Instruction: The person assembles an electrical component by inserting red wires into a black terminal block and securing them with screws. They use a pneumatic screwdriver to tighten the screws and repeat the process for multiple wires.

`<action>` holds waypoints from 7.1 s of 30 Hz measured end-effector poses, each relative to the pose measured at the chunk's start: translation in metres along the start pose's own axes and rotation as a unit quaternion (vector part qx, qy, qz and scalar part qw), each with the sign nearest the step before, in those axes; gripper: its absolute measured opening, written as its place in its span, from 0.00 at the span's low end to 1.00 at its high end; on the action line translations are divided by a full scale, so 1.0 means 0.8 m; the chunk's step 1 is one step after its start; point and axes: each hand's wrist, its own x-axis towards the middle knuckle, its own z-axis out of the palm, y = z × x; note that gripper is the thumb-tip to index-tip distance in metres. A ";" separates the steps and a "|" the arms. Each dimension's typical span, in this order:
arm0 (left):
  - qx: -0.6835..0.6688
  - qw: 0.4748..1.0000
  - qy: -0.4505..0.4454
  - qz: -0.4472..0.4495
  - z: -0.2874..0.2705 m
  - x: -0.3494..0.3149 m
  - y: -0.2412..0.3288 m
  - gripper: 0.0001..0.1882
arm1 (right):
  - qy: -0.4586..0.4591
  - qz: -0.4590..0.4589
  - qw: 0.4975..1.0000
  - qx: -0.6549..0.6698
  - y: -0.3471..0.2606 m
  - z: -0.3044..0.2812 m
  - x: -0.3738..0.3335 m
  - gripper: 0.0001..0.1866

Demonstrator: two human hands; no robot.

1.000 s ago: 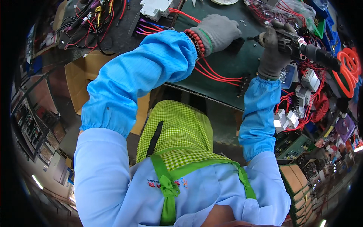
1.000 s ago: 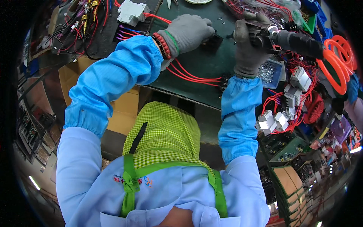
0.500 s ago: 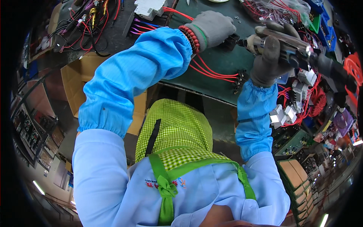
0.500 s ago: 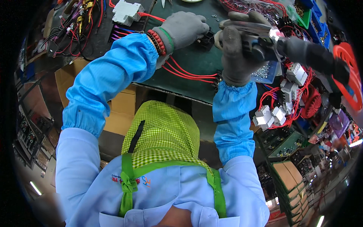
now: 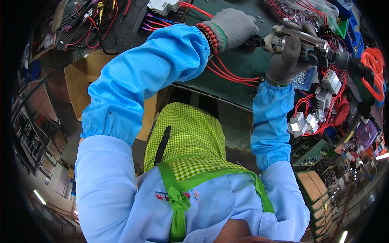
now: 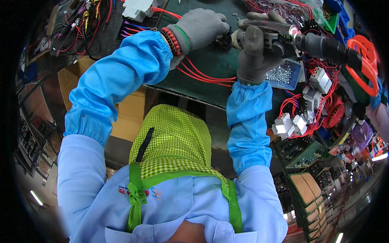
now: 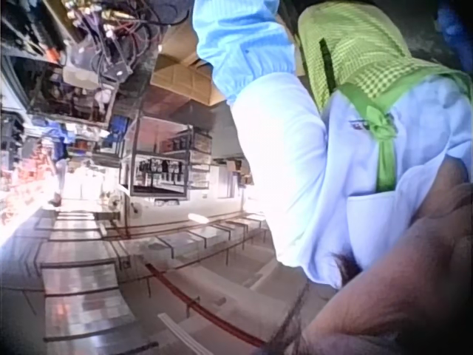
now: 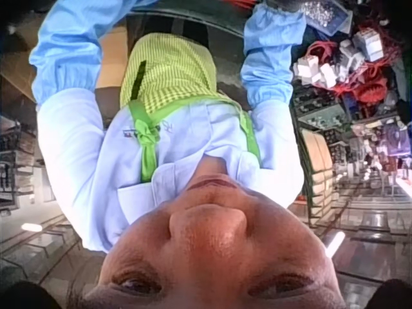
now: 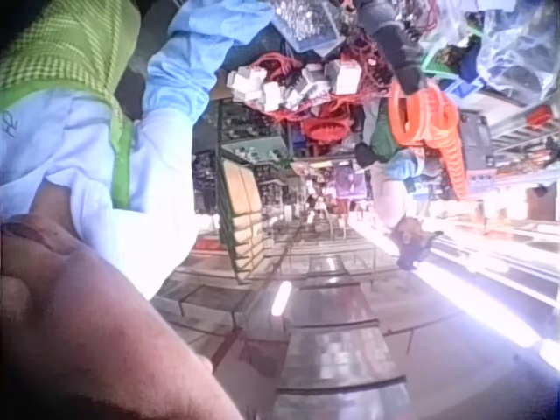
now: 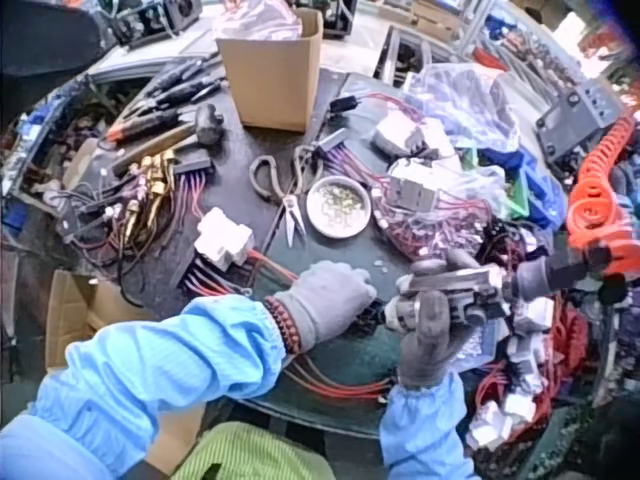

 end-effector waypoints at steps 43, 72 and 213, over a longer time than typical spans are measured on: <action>-0.074 0.996 -0.046 -0.027 -0.017 0.000 -0.001 0.15 | -0.116 0.017 0.993 -0.023 -0.011 0.007 -0.032 0.27; 0.026 0.996 -0.055 0.060 -0.013 0.008 0.005 0.13 | 0.030 -0.167 0.957 -0.235 -0.003 -0.079 0.101 0.17; -0.003 0.997 -0.074 0.036 -0.002 0.005 0.003 0.20 | 0.097 -0.086 0.990 -0.056 0.020 -0.074 0.043 0.22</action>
